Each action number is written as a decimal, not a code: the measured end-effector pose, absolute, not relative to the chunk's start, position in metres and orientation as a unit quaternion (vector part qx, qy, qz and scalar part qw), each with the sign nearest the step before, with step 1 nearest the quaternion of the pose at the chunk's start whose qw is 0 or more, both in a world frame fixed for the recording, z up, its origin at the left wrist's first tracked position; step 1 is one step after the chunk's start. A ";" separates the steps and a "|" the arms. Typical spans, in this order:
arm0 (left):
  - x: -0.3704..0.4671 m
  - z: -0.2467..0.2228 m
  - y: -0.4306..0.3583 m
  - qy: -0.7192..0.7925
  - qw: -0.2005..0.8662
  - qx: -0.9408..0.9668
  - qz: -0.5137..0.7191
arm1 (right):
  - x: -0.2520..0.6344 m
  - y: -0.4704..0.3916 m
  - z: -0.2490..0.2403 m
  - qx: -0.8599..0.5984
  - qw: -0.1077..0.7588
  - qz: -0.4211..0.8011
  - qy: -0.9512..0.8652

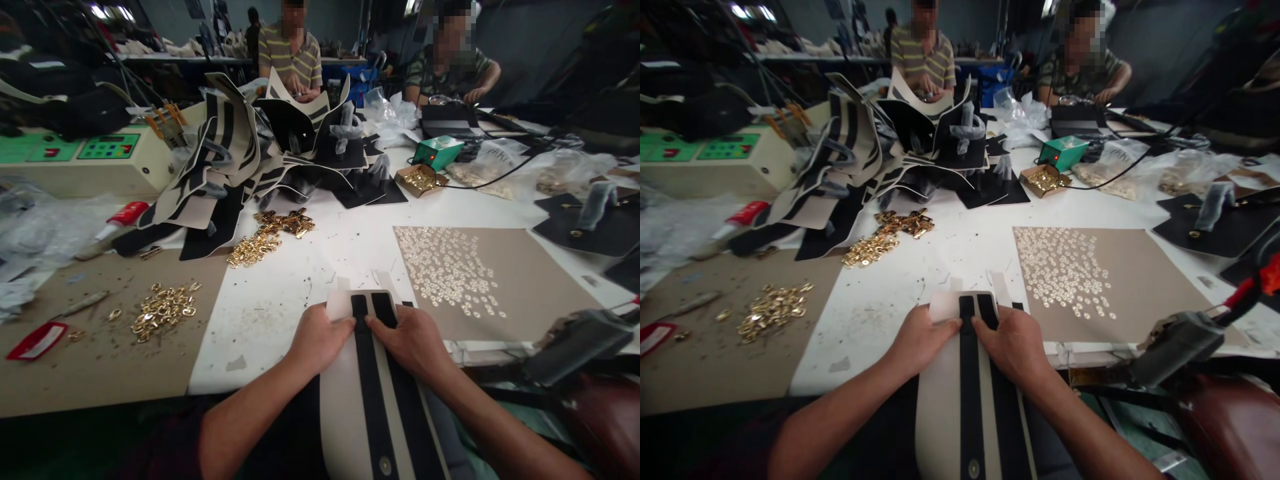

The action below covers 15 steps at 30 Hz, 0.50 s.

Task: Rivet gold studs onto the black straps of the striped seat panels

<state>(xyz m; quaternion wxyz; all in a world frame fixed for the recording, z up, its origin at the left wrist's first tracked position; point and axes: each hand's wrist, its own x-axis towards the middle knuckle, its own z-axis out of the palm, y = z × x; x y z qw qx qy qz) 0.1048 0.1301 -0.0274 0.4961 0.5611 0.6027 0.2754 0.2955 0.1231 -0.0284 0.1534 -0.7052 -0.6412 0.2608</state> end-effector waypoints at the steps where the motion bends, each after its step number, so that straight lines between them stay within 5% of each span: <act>1: 0.105 -0.027 0.131 0.604 0.498 0.559 0.273 | 0.296 0.123 -0.029 -0.707 0.151 0.262 -0.639; 15: 0.105 -0.029 0.136 0.604 0.500 0.561 0.265 | 0.299 0.131 -0.024 -0.697 0.147 0.292 -0.638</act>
